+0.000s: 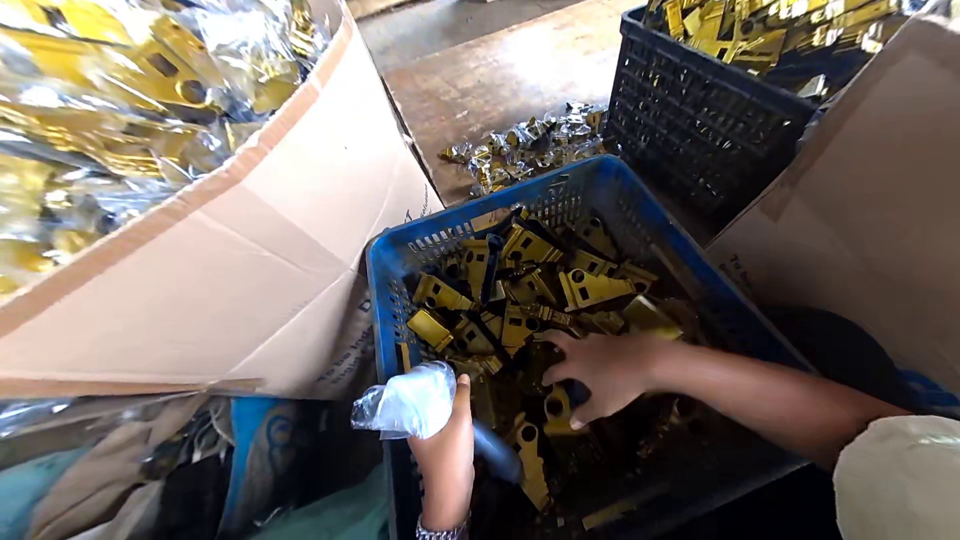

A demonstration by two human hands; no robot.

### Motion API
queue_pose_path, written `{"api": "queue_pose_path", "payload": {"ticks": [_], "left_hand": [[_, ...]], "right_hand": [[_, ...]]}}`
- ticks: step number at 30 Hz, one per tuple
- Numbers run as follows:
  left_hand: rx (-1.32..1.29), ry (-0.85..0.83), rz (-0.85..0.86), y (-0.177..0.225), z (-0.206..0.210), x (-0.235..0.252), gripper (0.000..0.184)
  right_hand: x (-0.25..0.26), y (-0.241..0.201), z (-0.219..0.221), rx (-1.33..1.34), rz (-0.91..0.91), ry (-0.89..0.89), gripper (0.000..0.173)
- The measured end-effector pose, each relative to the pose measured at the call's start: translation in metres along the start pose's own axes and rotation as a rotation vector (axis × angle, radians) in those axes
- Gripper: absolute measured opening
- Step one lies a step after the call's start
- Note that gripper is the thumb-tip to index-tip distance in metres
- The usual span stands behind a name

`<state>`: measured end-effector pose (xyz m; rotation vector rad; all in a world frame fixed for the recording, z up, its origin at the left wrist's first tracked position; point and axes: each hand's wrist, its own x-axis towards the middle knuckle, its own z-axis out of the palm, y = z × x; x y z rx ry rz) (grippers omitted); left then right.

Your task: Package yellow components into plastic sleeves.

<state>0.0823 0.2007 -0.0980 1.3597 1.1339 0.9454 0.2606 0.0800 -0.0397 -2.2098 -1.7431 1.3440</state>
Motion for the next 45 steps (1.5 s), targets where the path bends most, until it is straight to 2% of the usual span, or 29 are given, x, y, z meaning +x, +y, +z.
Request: {"api": "queue_pose_path", "payload": {"ticks": [1,3,4,5,6,8,10,12,14,16,19,21,23,25,30,33,35,39,42,45], "left_hand": [[-0.003,0.005,0.010,0.000,-0.001,0.001,0.053],[-0.001,0.011,0.011,0.001,-0.002,0.001,0.052],[0.012,0.009,0.004,0.002,-0.003,0.000,0.052],[0.027,0.004,-0.001,0.002,-0.003,-0.001,0.053],[0.043,0.000,0.005,0.002,-0.002,-0.002,0.053],[0.068,-0.015,0.031,-0.001,-0.001,-0.002,0.058],[0.100,-0.016,0.040,-0.004,0.001,-0.003,0.060],[0.118,-0.023,0.019,-0.005,0.003,-0.004,0.062],[0.119,-0.032,0.015,-0.007,0.004,-0.004,0.064],[0.124,-0.043,0.055,-0.012,0.002,-0.002,0.064],[0.123,-0.059,0.073,-0.014,0.001,-0.004,0.061],[0.119,-0.065,0.070,-0.011,0.004,-0.007,0.061],[0.134,-0.076,0.082,-0.008,0.005,-0.010,0.062],[0.134,-0.081,0.109,-0.009,0.005,-0.009,0.063],[0.125,-0.088,0.024,-0.007,0.006,-0.009,0.061],[0.120,-0.103,0.010,-0.003,0.004,-0.005,0.064],[0.091,-0.133,0.012,0.000,-0.003,-0.004,0.059],[-0.188,-0.213,0.019,0.037,-0.024,-0.025,0.010],[-0.350,-0.234,0.041,0.067,-0.050,-0.062,0.024],[-0.295,-0.274,0.180,0.075,-0.070,-0.112,0.020]], "right_hand": [[-0.009,0.008,-0.012,0.106,-0.066,0.096,0.054],[-0.008,0.044,-0.038,0.352,-0.139,0.439,0.039],[0.002,0.068,-0.048,0.482,-0.092,0.625,0.034],[0.012,0.092,-0.057,0.571,0.038,0.748,0.035],[0.024,0.117,-0.066,0.619,0.208,0.809,0.041],[0.051,0.169,-0.067,0.631,0.478,0.813,0.063],[0.076,0.202,-0.057,0.661,0.595,0.782,0.080],[0.093,0.209,-0.042,0.613,0.645,0.819,0.088],[0.097,0.198,-0.040,0.514,0.708,0.771,0.093],[0.096,0.193,-0.041,0.444,0.750,0.677,0.086],[0.089,0.193,-0.037,0.614,0.732,0.689,0.081],[0.089,0.200,-0.039,0.748,0.719,0.702,0.089],[0.092,0.195,-0.042,0.684,0.758,0.660,0.097],[0.090,0.176,-0.042,0.566,0.797,0.611,0.096],[0.066,0.132,-0.023,0.665,0.753,0.691,0.090],[0.044,0.096,-0.019,0.502,0.736,0.627,0.084],[0.031,0.074,-0.017,0.405,0.683,0.601,0.080],[0.005,0.031,0.005,0.163,0.378,0.546,0.080],[-0.012,0.013,0.043,-0.011,0.166,0.531,0.073],[-0.032,0.007,0.081,-0.100,0.059,0.493,0.060]]}}
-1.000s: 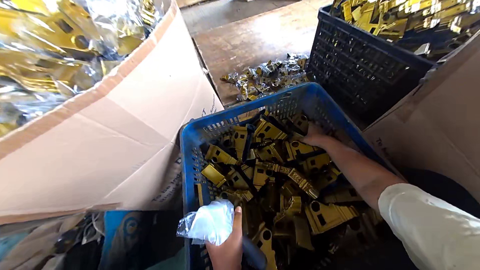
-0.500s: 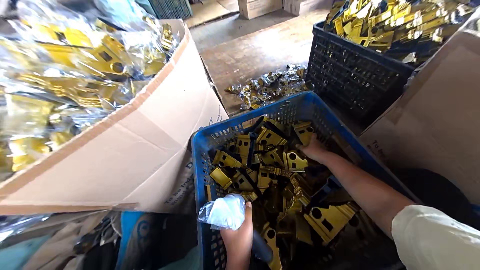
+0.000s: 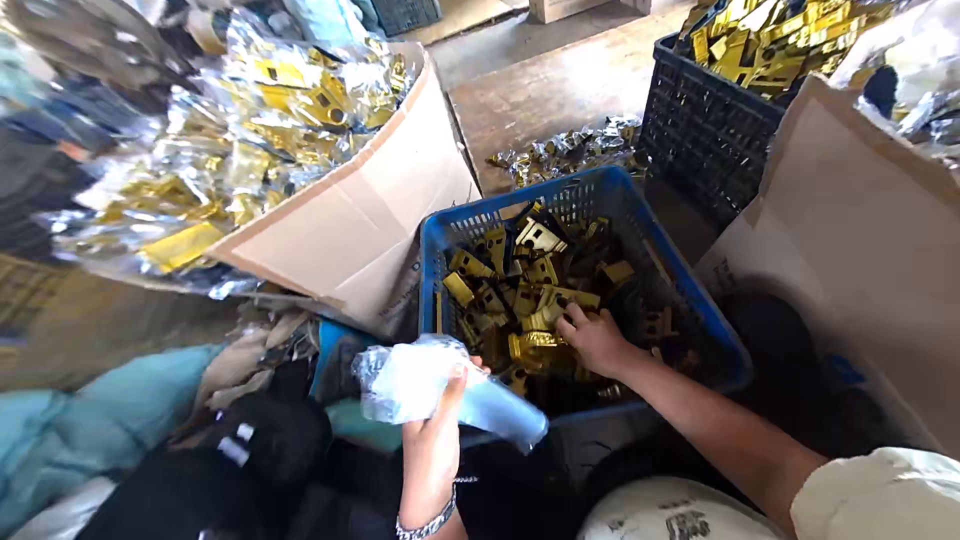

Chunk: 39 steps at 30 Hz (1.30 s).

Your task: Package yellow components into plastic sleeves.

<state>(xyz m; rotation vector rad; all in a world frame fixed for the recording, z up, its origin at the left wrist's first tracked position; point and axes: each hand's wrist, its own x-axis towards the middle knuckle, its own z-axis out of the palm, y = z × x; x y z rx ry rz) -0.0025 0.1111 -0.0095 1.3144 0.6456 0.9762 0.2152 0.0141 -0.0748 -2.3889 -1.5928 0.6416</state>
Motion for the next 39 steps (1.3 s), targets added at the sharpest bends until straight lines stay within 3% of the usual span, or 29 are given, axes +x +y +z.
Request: {"api": "queue_pose_path", "payload": {"ticks": [3,8,10,11,13,14,16,17,20,23,25,27,29,31,33,35,36,39], "left_hand": [[0.154,-0.027,0.044,0.005,0.000,-0.048,0.025],[0.180,0.065,-0.057,0.001,0.001,-0.101,0.019],[0.259,0.093,-0.093,-0.009,0.009,-0.109,0.027],[0.322,0.064,-0.095,-0.015,0.014,-0.113,0.035],[0.464,-0.100,0.000,-0.031,0.023,-0.119,0.045],[0.531,-0.178,0.082,-0.040,0.027,-0.120,0.042],[0.585,-0.231,0.162,-0.048,0.035,-0.123,0.040],[0.565,-0.224,0.155,-0.050,0.035,-0.124,0.041],[0.384,-0.260,0.064,-0.048,0.027,-0.128,0.051],[0.135,-0.348,-0.106,-0.027,0.026,-0.130,0.037],[0.181,-0.178,-0.082,-0.031,0.022,-0.118,0.026],[0.430,0.060,0.046,-0.046,0.007,-0.094,0.033],[0.732,0.305,0.180,-0.056,-0.014,-0.071,0.036],[0.729,0.467,0.154,-0.047,-0.021,-0.056,0.034],[0.583,0.399,0.130,-0.034,-0.012,-0.055,0.038],[0.488,0.232,0.183,-0.037,-0.005,-0.057,0.045],[0.454,0.171,0.194,-0.040,-0.003,-0.055,0.042],[0.397,0.040,0.094,-0.041,-0.006,-0.055,0.038]], "right_hand": [[-0.025,0.001,-0.003,-0.017,0.021,-0.092,0.062],[-0.074,0.035,-0.006,0.057,0.160,0.039,0.032],[-0.097,0.038,-0.009,0.229,0.059,0.245,0.025],[-0.107,0.031,-0.011,0.360,-0.039,0.301,0.030],[-0.124,0.004,-0.011,0.606,-0.241,0.179,0.052],[-0.128,-0.010,-0.009,0.705,-0.335,0.105,0.055],[-0.130,-0.026,-0.001,0.876,-0.444,0.113,0.031],[-0.129,-0.026,0.001,0.921,-0.442,0.140,0.022],[-0.129,-0.016,-0.003,0.879,-0.359,0.098,0.020],[-0.127,-0.025,0.007,0.940,-0.295,0.027,0.019],[-0.124,-0.029,0.006,1.137,-0.279,-0.133,0.009],[-0.117,-0.027,0.004,1.224,-0.334,-0.272,0.002],[-0.105,-0.028,0.002,1.227,-0.333,-0.237,0.003],[-0.083,-0.036,-0.003,1.224,-0.259,-0.089,0.008],[-0.056,-0.044,-0.013,1.124,-0.206,-0.018,0.018],[-0.033,-0.047,-0.022,1.004,-0.274,-0.193,0.040],[-0.024,-0.050,-0.024,0.964,-0.332,-0.293,0.043],[-0.012,-0.055,-0.019,0.947,-0.400,-0.449,0.012]]}}
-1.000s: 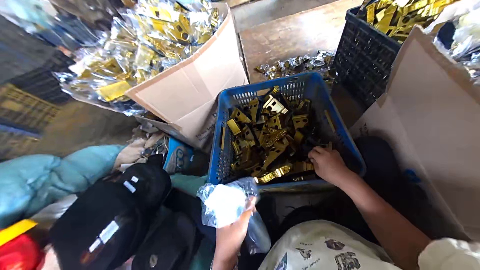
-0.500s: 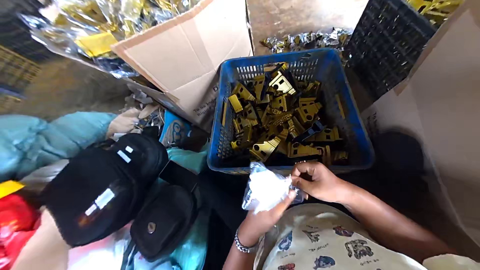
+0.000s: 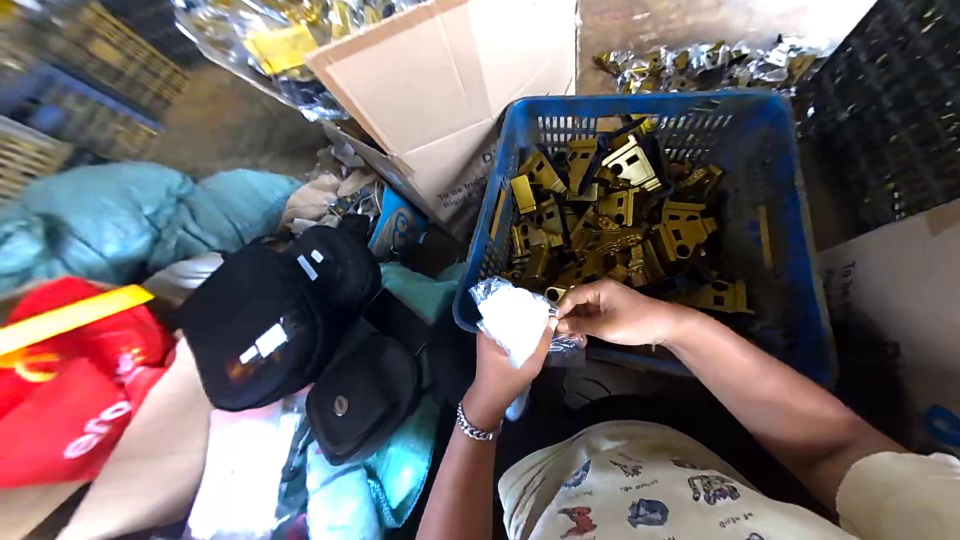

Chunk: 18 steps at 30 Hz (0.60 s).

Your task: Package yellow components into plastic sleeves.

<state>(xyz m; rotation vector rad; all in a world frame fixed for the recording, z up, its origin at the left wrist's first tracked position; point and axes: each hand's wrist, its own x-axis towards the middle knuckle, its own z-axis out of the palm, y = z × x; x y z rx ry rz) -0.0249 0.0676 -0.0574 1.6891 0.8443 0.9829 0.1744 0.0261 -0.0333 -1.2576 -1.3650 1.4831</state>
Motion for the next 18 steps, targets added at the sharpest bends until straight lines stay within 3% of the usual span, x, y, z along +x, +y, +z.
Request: {"api": "queue_pose_path", "payload": {"ticks": [2,4,7,9,11,12,14,16,18], "left_hand": [[-0.074,-0.083,-0.110,0.004,-0.004,0.000,0.039],[0.033,-0.057,-0.104,0.003,-0.005,0.000,0.034],[0.469,0.311,0.042,-0.012,-0.018,0.000,0.030],[0.279,0.428,-0.015,-0.009,-0.027,0.001,0.025],[-0.164,0.132,-0.148,0.010,-0.025,-0.012,0.030],[-0.299,-0.038,-0.227,0.018,-0.019,-0.020,0.037],[-0.354,-0.189,-0.318,0.024,-0.013,-0.029,0.038],[-0.191,-0.142,-0.230,0.013,-0.024,-0.029,0.030],[0.080,-0.017,-0.029,-0.006,-0.041,-0.027,0.030]], "right_hand": [[0.000,0.007,0.002,0.029,0.009,0.016,0.007],[-0.004,0.015,0.009,0.102,0.003,0.095,0.007],[-0.012,0.027,0.026,0.336,0.021,0.259,0.019],[-0.013,0.028,0.035,0.390,-0.006,0.404,0.026],[-0.014,0.025,0.043,0.217,-0.103,0.352,0.024],[-0.015,0.022,0.044,0.092,-0.180,0.211,0.022],[-0.010,0.007,0.035,-0.124,-0.247,-0.120,0.029],[0.002,-0.006,0.012,-0.199,-0.160,-0.213,0.026],[0.023,0.001,-0.014,-0.206,-0.033,-0.027,0.022]]}}
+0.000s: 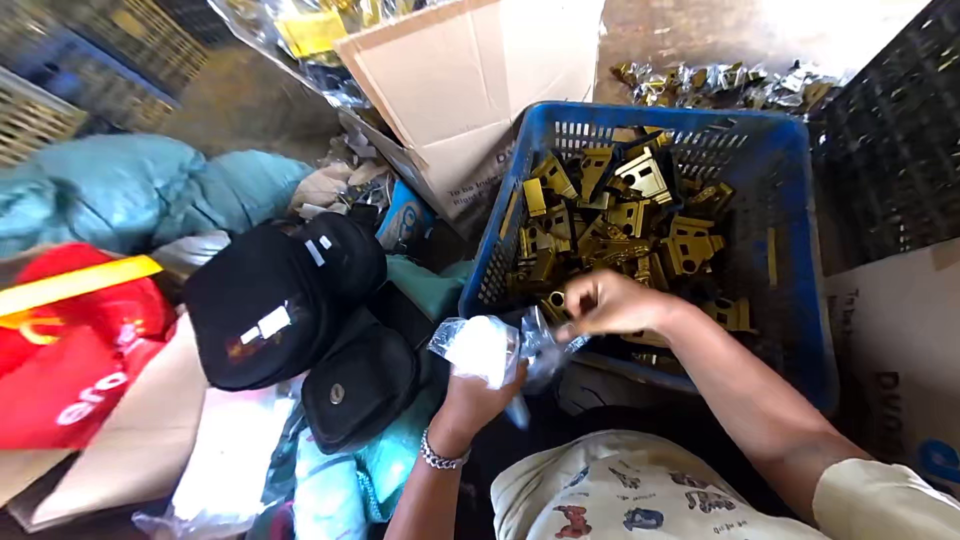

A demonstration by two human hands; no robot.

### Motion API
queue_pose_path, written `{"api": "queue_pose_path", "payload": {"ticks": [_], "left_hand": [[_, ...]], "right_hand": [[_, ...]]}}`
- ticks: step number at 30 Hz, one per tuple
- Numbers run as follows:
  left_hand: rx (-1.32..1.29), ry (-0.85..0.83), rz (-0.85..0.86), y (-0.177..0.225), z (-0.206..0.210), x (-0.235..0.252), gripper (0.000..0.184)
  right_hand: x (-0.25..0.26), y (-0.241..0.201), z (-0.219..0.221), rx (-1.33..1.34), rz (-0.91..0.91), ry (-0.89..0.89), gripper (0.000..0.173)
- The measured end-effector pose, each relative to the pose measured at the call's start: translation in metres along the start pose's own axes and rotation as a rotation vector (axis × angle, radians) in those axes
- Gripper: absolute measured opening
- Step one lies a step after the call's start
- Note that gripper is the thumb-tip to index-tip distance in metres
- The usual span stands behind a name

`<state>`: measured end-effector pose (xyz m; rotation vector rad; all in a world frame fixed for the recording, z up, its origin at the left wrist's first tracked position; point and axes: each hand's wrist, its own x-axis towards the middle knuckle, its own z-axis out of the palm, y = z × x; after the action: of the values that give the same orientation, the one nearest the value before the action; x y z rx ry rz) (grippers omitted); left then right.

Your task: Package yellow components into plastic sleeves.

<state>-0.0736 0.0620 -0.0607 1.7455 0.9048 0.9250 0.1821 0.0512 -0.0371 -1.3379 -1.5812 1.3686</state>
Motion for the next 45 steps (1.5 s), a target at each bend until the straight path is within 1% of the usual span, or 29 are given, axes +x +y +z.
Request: {"api": "queue_pose_path", "payload": {"ticks": [1,2,3,4,5,6,8,11,12,14,16,18,20,21,22,24,25,26,27,29,31,33,35,37,39,40,42,43,45], "left_hand": [[0.098,0.078,0.060,-0.005,-0.004,0.003,0.034],[0.160,0.156,0.071,-0.006,-0.005,0.007,0.036],[0.173,0.219,0.047,-0.005,-0.003,0.013,0.036],[0.156,0.270,0.015,-0.001,0.000,0.019,0.036],[0.111,0.306,-0.015,0.003,0.003,0.024,0.035],[0.052,0.337,-0.023,0.007,0.008,0.027,0.036],[-0.028,0.400,0.016,0.013,0.017,0.033,0.040],[-0.074,0.439,-0.005,0.018,0.031,0.036,0.048],[-0.076,0.436,-0.010,0.018,0.035,0.037,0.050],[-0.064,0.419,-0.003,0.018,0.041,0.041,0.049],[-0.070,0.393,0.007,0.020,0.049,0.043,0.051],[-0.091,0.360,0.029,0.019,0.061,0.045,0.051],[-0.156,0.296,-0.005,0.026,0.077,0.046,0.049],[-0.224,0.255,-0.052,0.033,0.086,0.046,0.048],[-0.322,0.217,-0.114,0.041,0.094,0.044,0.045],[-0.534,0.182,-0.208,0.054,0.104,0.043,0.035],[-0.594,0.184,-0.234,0.059,0.106,0.044,0.031],[-0.604,0.179,-0.243,0.063,0.106,0.044,0.029],[-0.569,0.155,-0.232,0.063,0.105,0.043,0.027],[-0.395,0.061,-0.116,0.055,0.100,0.037,0.027],[-0.136,-0.009,0.090,0.038,0.098,0.035,0.037],[-0.013,0.025,0.188,0.025,0.099,0.039,0.048],[-0.049,0.154,0.129,0.023,0.098,0.047,0.041],[-0.142,0.270,0.035,0.030,0.095,0.053,0.033],[-0.179,0.222,-0.020,0.039,0.098,0.048,0.030],[-0.170,0.114,-0.004,0.044,0.101,0.039,0.033],[-0.150,-0.120,0.151,0.054,0.110,0.023,0.038],[-0.191,-0.193,0.198,0.055,0.114,0.020,0.037],[-0.328,-0.218,0.128,0.052,0.109,0.022,0.024]], "right_hand": [[0.013,0.011,-0.007,-0.063,0.090,0.107,0.021],[0.026,0.023,-0.010,-0.210,0.209,0.159,0.034],[0.038,0.034,-0.008,-0.401,0.334,0.129,0.051],[0.047,0.042,-0.002,-0.572,0.442,0.023,0.066],[0.052,0.051,0.005,-0.711,0.494,-0.090,0.070],[0.052,0.057,0.015,-0.804,0.501,-0.162,0.065],[0.046,0.054,0.022,-0.866,0.465,-0.184,0.057],[0.026,0.050,0.007,-0.821,0.370,-0.116,0.050],[0.015,0.049,0.001,-0.745,0.360,-0.035,0.047],[-0.017,0.050,-0.011,-0.531,0.277,0.296,0.043],[-0.053,0.041,-0.018,-0.214,0.184,0.605,0.051],[-0.085,0.021,-0.019,0.209,0.162,0.620,0.051],[-0.099,0.005,-0.014,0.492,0.103,0.379,0.048],[-0.098,-0.002,-0.008,0.482,0.105,0.329,0.041],[-0.092,-0.005,-0.001,0.385,0.096,0.380,0.035],[-0.075,0.004,0.011,-0.083,0.031,0.598,0.037],[-0.069,0.008,0.013,-0.299,0.049,0.596,0.043],[-0.064,0.009,0.016,-0.439,0.089,0.520,0.047],[-0.061,0.012,0.019,-0.491,0.110,0.456,0.049],[-0.053,0.017,0.018,-0.430,0.098,0.471,0.054],[-0.044,0.013,0.009,-0.272,0.135,0.477,0.065],[-0.042,0.007,0.004,-0.082,0.196,0.400,0.080],[-0.049,0.004,0.005,0.187,0.135,0.391,0.086],[-0.056,0.001,0.009,0.358,0.048,0.527,0.069],[-0.057,0.003,0.010,0.298,0.013,0.684,0.056],[-0.056,0.006,0.009,0.201,-0.001,0.738,0.054],[-0.054,0.017,0.009,-0.031,-0.096,0.783,0.055],[-0.056,0.020,0.006,-0.129,-0.124,0.756,0.054],[-0.073,0.010,-0.011,-0.239,-0.047,0.583,0.041]]}}
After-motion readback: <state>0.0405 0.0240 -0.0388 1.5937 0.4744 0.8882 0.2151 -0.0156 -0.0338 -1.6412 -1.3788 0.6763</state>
